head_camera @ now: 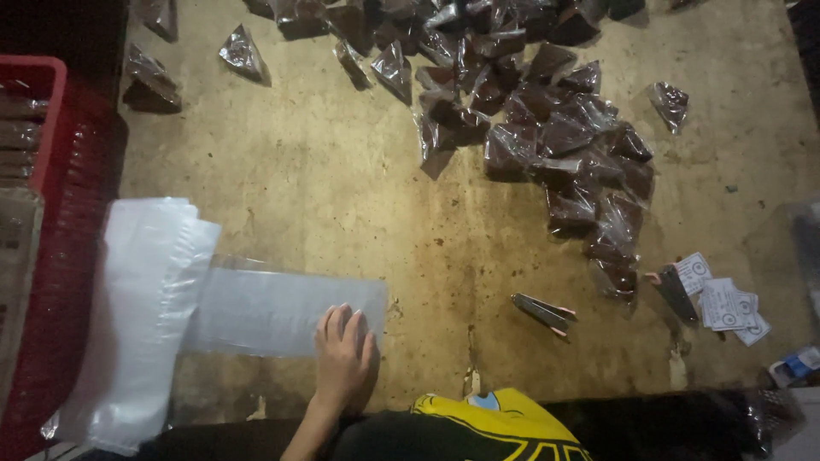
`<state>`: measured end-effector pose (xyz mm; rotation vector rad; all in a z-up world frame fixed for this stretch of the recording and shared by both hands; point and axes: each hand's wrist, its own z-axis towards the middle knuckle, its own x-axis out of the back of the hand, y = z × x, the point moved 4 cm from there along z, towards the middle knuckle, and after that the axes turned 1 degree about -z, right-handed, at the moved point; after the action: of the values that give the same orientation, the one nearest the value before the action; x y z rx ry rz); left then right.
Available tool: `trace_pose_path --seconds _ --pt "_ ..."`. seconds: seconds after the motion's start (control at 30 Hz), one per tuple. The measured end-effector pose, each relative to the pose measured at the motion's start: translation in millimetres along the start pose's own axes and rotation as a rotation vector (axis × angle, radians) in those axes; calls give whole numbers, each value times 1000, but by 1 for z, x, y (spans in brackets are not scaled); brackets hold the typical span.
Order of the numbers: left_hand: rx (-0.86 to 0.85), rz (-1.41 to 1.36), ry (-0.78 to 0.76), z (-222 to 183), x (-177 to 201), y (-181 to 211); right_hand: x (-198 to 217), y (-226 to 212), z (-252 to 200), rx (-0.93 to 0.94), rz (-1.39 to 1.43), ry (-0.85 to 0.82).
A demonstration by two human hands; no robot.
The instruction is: The person places several small triangular packets into a large plastic bag, inserts a paper label, and then seals the bag with a lighter.
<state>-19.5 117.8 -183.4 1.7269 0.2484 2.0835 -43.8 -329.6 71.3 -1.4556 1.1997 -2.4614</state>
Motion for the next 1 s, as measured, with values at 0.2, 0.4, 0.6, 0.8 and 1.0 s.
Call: trace_pose_path --seconds 0.2,0.4,0.6,0.8,1.0 --pt "4 39 -18 0 1 4 -107 89 36 -112 -13 -1" --pt "24 78 -73 -3 -10 -1 -217 129 87 95 -331 -288" --pt "31 98 -102 -4 -14 -2 -242 24 53 -182 -321 -597" --pt "6 128 -73 -8 -22 -4 -273 -22 15 -60 104 -744" --pt "130 60 -187 0 -6 9 -260 20 194 272 335 -136"
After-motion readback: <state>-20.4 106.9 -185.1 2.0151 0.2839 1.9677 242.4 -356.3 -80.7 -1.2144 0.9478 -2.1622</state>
